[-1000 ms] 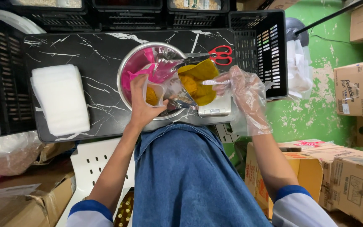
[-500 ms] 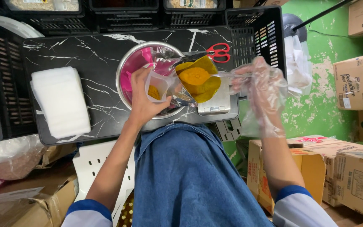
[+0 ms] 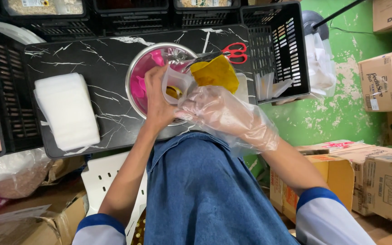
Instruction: The person scoops yellow powder from a large bag into small plastic bags placed on a digital scale. They repeatedly weigh and adjust the contents to reach a target amount, then set the filled bags aside.
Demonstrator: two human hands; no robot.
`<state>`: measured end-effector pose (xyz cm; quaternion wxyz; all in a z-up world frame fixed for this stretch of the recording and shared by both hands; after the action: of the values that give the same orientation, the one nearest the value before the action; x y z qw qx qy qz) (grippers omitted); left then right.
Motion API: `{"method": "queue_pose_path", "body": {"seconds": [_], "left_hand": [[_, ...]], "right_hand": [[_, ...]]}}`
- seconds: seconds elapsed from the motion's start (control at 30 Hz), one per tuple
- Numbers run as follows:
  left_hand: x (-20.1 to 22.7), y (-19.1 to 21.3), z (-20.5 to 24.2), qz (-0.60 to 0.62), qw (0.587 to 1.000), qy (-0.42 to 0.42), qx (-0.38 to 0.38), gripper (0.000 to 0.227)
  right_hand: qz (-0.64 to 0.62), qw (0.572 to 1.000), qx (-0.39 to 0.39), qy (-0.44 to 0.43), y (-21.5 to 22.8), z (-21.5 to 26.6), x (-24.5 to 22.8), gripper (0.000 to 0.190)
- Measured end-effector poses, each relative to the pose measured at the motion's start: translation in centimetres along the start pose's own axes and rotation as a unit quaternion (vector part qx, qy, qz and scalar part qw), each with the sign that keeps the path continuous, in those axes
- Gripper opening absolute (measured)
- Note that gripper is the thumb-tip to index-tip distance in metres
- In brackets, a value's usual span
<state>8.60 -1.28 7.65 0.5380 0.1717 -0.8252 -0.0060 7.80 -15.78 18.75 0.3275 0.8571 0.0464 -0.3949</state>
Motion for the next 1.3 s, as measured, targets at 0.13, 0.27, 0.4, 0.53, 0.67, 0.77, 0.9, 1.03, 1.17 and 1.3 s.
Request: {"method": "queue_pose_path", "body": {"seconds": [0.13,0.27,0.4,0.53,0.67,0.77,0.9,1.03,1.17,1.3], "left_hand": [[-0.5,1.4,-0.2,0.015,1.000,0.023,-0.003,0.102],[1.3,3.7,-2.9,0.132,0.987,0.077,-0.048,0.080],[2.9,6.7,-5.5,0.342,0.926,0.121,-0.100,0.081],[5.9,8.4,-6.8,0.366,0.912,0.128,-0.134,0.080],[6.1,8.5,-6.6,0.375,0.907,0.114,-0.153,0.077],[5.1,8.6,-5.7,0.393,0.898,0.130,-0.147,0.077],[3.2,8.6,-4.6,0.387,0.898,0.165,-0.128,0.080],[1.8,8.3,-2.9,0.347,0.916,0.167,-0.109,0.083],[1.7,7.5,-2.0,0.251,0.953,0.138,-0.097,0.074],[0.3,6.0,-0.9,0.244,0.958,0.142,-0.051,0.088]], "right_hand": [[-0.059,0.979,0.078,0.178,6.2,-0.8,-8.9,0.028],[0.162,0.952,0.216,-0.143,12.6,1.0,-8.8,0.035],[0.063,0.895,0.305,-0.320,12.6,5.9,-4.4,0.067],[0.072,0.925,0.293,-0.233,10.3,7.9,1.8,0.060],[-0.082,0.923,0.196,-0.321,5.1,4.2,5.2,0.046],[0.199,0.895,-0.012,-0.400,1.0,4.0,12.2,0.050],[0.162,0.829,-0.101,-0.526,1.3,1.7,7.2,0.062],[-0.040,0.813,0.100,-0.573,4.5,7.6,9.5,0.035],[-0.242,0.869,0.267,-0.338,7.5,7.9,7.7,0.025],[-0.007,0.757,0.358,-0.547,10.4,10.1,5.9,0.048]]}}
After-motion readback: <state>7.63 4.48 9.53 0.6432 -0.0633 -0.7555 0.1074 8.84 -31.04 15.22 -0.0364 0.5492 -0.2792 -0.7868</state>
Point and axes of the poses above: each hand's wrist, its own z-axis away from the middle knuckle, its own y-axis out of the back of the hand, x = y × z, the point moved 7 cm from there along -z, towards the middle knuckle, and after that the axes turned 10 degrees about x, right-handed, at the moved point
